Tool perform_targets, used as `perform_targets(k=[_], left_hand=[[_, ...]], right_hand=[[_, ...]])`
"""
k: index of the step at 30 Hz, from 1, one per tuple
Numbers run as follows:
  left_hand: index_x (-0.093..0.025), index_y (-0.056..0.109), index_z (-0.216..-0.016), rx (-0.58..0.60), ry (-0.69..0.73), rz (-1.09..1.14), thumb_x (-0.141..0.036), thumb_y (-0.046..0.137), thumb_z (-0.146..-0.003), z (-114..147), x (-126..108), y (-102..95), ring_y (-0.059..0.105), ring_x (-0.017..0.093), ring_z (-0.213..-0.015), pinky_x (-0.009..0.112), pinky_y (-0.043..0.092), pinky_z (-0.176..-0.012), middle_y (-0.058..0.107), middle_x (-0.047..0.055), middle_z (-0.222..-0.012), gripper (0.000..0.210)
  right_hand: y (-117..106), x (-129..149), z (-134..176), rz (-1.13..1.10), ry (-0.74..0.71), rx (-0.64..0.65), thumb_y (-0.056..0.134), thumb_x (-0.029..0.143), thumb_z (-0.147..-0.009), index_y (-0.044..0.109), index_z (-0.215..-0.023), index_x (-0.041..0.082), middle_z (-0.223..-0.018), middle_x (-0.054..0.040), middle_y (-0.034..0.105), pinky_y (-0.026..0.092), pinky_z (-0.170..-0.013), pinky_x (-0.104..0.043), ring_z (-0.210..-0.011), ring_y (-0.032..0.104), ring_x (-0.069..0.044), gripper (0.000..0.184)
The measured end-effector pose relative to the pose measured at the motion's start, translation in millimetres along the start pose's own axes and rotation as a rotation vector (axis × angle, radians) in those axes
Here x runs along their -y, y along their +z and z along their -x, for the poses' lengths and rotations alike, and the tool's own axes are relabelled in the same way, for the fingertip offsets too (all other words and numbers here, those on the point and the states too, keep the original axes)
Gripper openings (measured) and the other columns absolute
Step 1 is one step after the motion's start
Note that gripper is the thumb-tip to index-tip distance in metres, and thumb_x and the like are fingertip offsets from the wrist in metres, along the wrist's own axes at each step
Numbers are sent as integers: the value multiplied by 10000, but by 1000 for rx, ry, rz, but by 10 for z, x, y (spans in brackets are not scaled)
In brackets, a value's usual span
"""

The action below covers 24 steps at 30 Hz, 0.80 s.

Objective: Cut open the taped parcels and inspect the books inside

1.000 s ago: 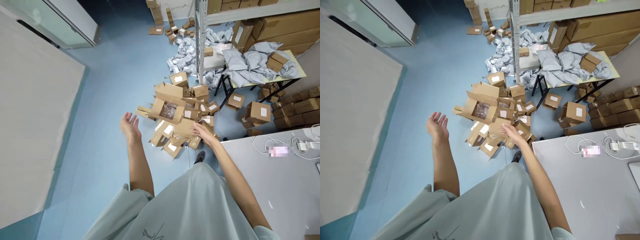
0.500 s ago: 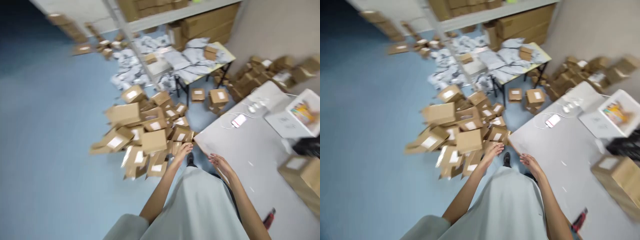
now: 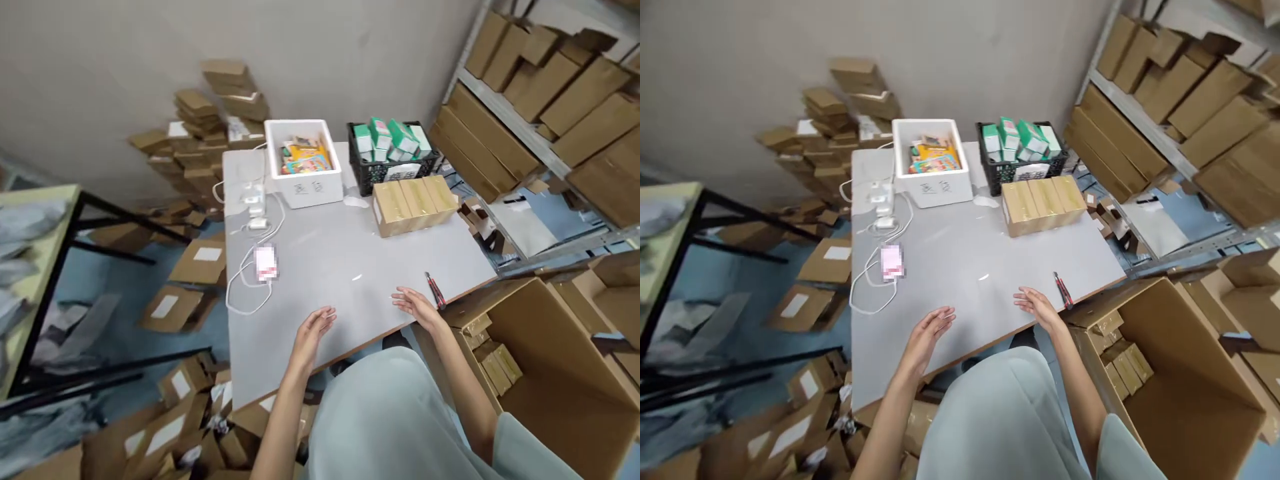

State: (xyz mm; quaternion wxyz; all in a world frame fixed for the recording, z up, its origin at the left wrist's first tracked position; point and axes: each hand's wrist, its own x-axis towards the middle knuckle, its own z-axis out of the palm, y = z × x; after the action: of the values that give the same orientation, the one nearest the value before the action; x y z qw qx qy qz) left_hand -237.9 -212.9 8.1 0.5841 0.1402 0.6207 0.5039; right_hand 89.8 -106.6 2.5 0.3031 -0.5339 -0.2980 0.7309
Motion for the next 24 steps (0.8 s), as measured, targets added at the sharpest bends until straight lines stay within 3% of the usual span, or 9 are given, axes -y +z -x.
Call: perform_targets(k=[6, 11, 14, 18, 21, 24], left_hand=[[-186, 809, -1114, 75, -63, -95, -756, 975, -558, -546, -151, 1399, 771, 372, -1215, 556, 524, -1187, 802, 200, -1315, 813], [-201, 809, -1134, 199, -51, -224, -760, 916, -666, -923, -256, 2498, 772, 365, -1215, 537, 544, -1148, 806, 187, -1317, 737], [-210, 798, -1174, 230, 3, -283, -713, 878, -749, -1186, -401, 3008, 768, 352, -1226, 517, 555, -1129, 799, 178, -1342, 664], [-226, 793, -1195, 223, 97, -361, -610, 874, -757, -1577, -622, 3513, 757, 343, -1242, 505, 553, -1128, 776, 164, -1400, 588], [-232, 807, -1168, 236, 161, -421, -573, 841, -787, -1800, -704, 3763, 728, 347, -1296, 509, 526, -1167, 781, 153, -1385, 512], [-235, 813, -1168, 260, 174, -443, -573, 805, -828, -1883, -634, 3868, 729, 348, -1295, 512, 530, -1165, 794, 149, -1353, 479]], right_hand=[[-1131, 429, -586, 43, -89, -226, 827, 648, -850, 758, -1259, 231, -1294, -167, 813, 579, -1112, -501, -1161, 800, -322, 588], [-1751, 1015, -1307, 376, -338, -388, 745, 775, -832, 737, -1334, 212, -1404, -198, 744, 587, -1097, -552, -1259, 725, -363, 754], [-1923, 1425, -1807, 613, -477, -442, 714, 769, -871, 708, -1425, 192, -1541, -239, 635, 529, -1182, -601, -1448, 593, -409, 800], [-1930, 1857, -2506, 823, -555, -529, 737, 741, -895, 612, -1574, 168, -1755, -268, 380, 337, -1306, -691, -1673, 266, -490, 898], [-1881, 1985, -2942, 872, -515, -567, 753, 777, -874, 511, -1666, 213, -1851, -245, 173, 271, -1286, -776, -1711, 86, -544, 1002], [-1887, 1956, -3211, 897, -460, -589, 750, 815, -856, 448, -1706, 212, -1876, -245, 36, 224, -1280, -809, -1709, 35, -574, 1085]])
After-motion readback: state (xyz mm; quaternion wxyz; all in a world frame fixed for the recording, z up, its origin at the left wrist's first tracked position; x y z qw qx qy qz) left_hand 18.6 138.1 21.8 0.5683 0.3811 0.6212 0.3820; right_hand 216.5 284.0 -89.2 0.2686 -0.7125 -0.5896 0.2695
